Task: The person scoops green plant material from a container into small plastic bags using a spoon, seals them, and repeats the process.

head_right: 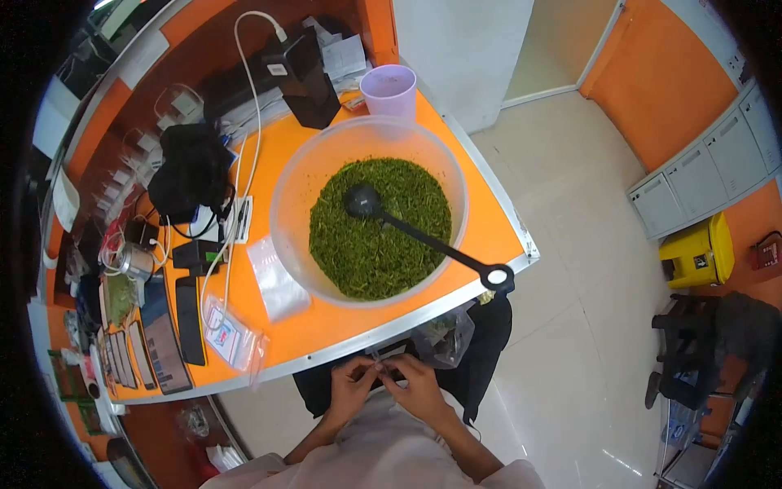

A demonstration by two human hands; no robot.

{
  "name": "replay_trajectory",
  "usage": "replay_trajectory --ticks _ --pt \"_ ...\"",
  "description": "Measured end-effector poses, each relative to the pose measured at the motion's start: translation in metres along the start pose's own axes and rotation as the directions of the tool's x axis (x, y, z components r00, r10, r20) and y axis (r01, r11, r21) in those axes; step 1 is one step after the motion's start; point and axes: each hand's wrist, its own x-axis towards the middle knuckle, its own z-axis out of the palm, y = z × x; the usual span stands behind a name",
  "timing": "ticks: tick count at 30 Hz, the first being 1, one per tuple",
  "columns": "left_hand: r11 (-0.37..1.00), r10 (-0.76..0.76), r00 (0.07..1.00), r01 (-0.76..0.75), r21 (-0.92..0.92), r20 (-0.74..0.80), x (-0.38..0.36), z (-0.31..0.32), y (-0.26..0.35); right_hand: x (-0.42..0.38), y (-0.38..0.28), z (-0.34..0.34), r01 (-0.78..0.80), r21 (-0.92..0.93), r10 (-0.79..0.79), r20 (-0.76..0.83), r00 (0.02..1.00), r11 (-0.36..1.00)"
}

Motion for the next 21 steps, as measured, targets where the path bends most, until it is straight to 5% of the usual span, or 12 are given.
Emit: replay_trajectory --ticks 4,6,10,14,16,21 --pt "0.992 -0.046 0.998 0.051 -0.117 0.042 0.022 0.004 -0.005 0.02 -0.002 -0.014 -0.121 0.047 0.116 0.112 0.987 0.991" --pt "0.993 0.025 0.998 -0.031 0.115 0.053 0.029 0.004 -0.003 0.025 -0.006 -0.019 -0.141 0.028 0.136 0.138 0.981 0.99" --pt "0.973 0.076 0.992 -0.096 0.211 0.102 0.04 0.003 0.001 0.029 -0.002 -0.029 -0.123 -0.069 0.137 0.249 0.959 0.99" --pt "0.997 0.045 0.978 -0.055 0.045 0.203 0.043 -0.001 -0.046 0.025 -0.014 -0.034 -0.212 -0.004 0.207 0.235 0.95 0.977" --pt "0.997 -0.071 0.946 0.078 -0.01 0.317 0.043 -0.002 -0.027 0.023 -0.02 -0.031 -0.211 -0.131 0.237 0.225 0.945 0.969" --pt "0.958 0.056 0.933 -0.15 0.243 0.356 0.041 -0.018 0.006 0.003 -0.007 -0.011 -0.114 -0.176 0.127 0.061 0.99 0.978"
